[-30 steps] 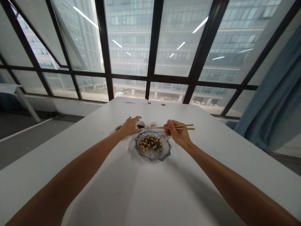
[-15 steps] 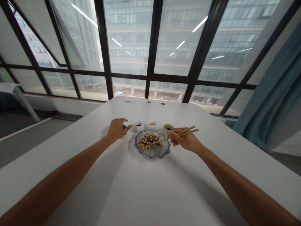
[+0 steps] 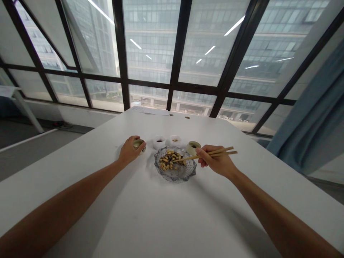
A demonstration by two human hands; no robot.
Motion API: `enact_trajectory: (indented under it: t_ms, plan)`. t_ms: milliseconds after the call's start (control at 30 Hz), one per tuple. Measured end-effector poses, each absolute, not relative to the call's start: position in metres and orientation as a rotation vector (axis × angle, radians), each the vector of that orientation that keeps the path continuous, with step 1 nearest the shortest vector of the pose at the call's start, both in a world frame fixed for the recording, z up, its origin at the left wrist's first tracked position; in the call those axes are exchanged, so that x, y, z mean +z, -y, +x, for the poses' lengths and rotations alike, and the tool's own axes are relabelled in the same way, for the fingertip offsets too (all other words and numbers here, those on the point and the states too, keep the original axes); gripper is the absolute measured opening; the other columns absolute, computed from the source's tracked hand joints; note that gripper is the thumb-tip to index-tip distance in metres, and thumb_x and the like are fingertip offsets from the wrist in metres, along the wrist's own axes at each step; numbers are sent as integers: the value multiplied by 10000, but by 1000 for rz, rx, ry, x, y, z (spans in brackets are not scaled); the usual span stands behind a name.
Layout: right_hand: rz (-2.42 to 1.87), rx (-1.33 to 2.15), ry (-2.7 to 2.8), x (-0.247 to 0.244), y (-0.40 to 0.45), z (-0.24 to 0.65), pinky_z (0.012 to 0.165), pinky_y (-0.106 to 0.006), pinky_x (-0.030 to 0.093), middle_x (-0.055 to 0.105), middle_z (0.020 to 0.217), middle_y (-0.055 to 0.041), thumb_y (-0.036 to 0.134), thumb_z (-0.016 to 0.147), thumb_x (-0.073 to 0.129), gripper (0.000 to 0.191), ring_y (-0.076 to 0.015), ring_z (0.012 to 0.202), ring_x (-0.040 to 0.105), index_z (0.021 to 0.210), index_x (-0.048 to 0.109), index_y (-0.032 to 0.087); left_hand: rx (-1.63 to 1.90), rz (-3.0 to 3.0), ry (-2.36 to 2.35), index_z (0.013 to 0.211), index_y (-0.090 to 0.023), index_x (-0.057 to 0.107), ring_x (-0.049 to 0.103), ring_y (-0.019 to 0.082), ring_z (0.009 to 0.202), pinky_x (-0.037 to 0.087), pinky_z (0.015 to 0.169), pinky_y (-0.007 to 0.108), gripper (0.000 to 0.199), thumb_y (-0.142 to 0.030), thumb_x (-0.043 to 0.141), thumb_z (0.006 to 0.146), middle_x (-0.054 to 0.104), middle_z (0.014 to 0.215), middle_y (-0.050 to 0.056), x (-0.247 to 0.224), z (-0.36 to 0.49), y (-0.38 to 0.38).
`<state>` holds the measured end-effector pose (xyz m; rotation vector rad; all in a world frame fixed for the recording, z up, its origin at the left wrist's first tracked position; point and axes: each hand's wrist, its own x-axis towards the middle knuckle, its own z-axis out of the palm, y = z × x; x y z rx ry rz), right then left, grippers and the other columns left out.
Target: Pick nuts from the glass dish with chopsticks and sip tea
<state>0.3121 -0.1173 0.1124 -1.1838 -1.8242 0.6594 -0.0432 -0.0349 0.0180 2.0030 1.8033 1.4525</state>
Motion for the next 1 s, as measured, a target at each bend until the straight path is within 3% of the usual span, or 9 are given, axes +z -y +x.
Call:
enact_trajectory:
  t_ms: [1000]
  plan:
    - [-1105,628,1894,99,116,307,401,-243,502,692,538,-45,671,820,681,511,-159,429,641,614,669,203,1459,2019,-1802,1119,-225,593,650,265,1102,505,984,430,402,-500,635,829,700,1164,103,19,-41,36]
